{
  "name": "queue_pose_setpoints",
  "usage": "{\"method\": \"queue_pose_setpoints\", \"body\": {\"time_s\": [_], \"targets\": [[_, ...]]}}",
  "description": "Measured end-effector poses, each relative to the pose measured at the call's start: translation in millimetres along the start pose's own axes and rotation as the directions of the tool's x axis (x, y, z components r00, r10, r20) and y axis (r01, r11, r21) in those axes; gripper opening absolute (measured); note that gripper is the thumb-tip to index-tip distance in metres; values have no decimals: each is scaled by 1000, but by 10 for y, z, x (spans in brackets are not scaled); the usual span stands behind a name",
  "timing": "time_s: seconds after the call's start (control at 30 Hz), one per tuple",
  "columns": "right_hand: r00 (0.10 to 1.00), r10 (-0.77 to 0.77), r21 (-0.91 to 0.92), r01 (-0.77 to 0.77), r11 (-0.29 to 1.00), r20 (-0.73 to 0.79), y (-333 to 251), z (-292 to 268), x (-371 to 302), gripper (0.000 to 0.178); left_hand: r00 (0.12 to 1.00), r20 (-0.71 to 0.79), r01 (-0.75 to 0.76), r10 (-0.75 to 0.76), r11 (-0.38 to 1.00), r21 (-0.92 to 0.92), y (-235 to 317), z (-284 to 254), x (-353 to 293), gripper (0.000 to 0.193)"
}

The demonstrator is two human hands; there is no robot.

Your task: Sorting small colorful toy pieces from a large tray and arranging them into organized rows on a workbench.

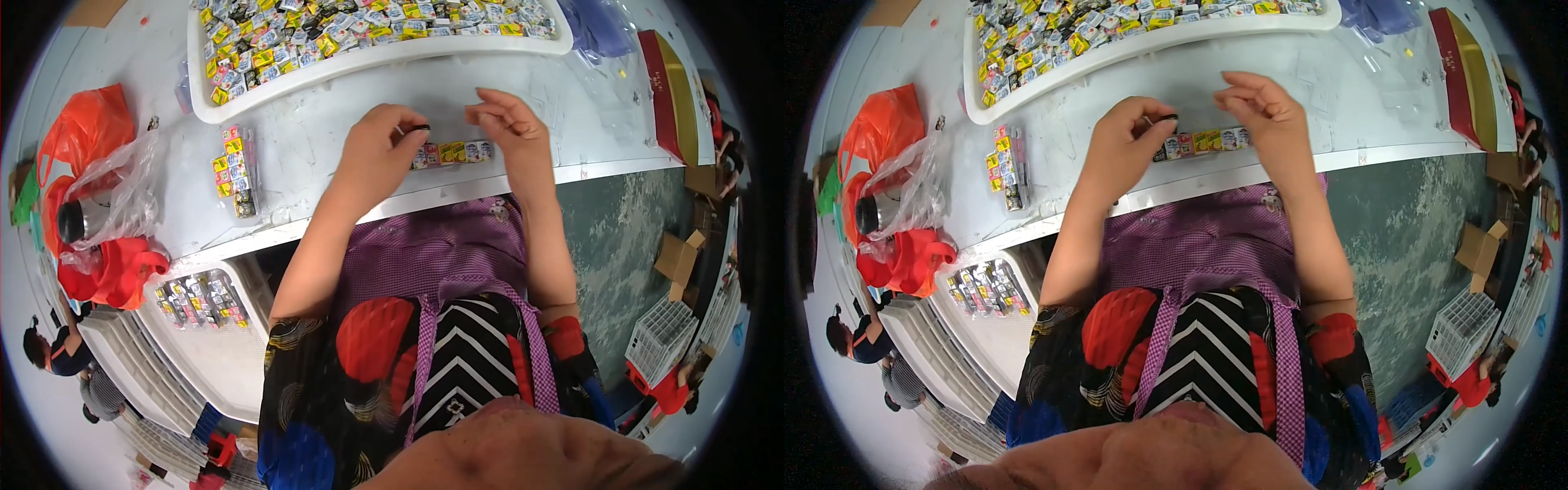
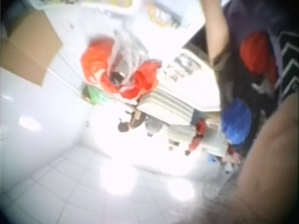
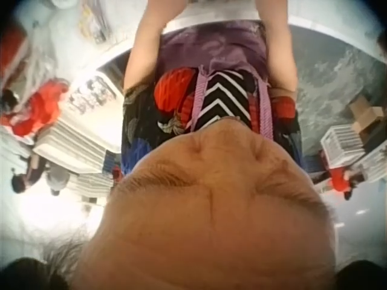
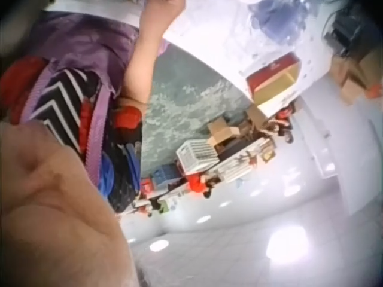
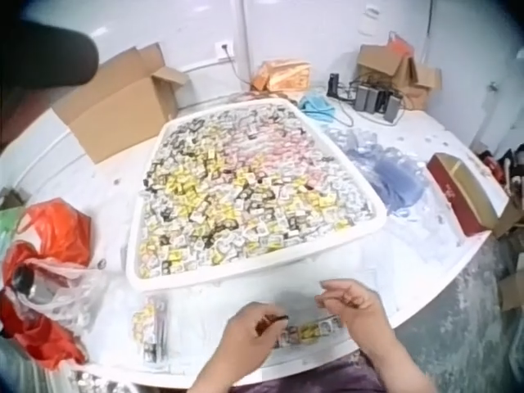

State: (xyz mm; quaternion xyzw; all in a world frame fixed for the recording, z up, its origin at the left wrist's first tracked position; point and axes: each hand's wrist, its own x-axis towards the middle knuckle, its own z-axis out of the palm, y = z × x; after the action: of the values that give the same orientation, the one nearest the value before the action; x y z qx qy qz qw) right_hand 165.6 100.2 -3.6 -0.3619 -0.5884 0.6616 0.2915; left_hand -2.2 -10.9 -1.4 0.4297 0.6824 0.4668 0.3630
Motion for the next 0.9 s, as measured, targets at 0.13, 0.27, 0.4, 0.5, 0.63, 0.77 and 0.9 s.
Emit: {"method": "queue_pose_setpoints", "body": {"time_s": [0.13, 0.27, 0.4, 0.5, 0.63, 0.77, 0.9], "targets": [[996, -34, -16, 32, 999, -87, 58, 226, -54, 26, 987, -19, -151, 160, 962, 227, 81, 168, 120, 14], [951, -307, -321, 277, 905, -46, 206, 311, -67, 25, 978, 64, -207, 198, 885, 417, 88, 221, 159, 16], [941, -332, -411, 277, 869, -68, 246, 358, -81, 26, 979, -21, -181, 202, 917, 355, 65, 210, 127, 16], [922, -385, -496, 313, 810, -47, 267, 377, -69, 26, 999, -54, -3, 5, 999, 51, 7, 85, 111, 17], [867, -498, -748, 339, 571, 14, 301, 353, -38, 22, 979, 95, 206, -183, 861, -466, -80, -51, 107, 21], [886, -458, -817, 316, 483, 72, 258, 313, -43, 21, 988, 76, 157, -137, 872, -463, -63, -64, 70, 26], [905, -393, -815, 345, 465, 159, 232, 169, -35, 25, 986, 46, 164, -160, 879, -449, -69, -115, 63, 29]]}}
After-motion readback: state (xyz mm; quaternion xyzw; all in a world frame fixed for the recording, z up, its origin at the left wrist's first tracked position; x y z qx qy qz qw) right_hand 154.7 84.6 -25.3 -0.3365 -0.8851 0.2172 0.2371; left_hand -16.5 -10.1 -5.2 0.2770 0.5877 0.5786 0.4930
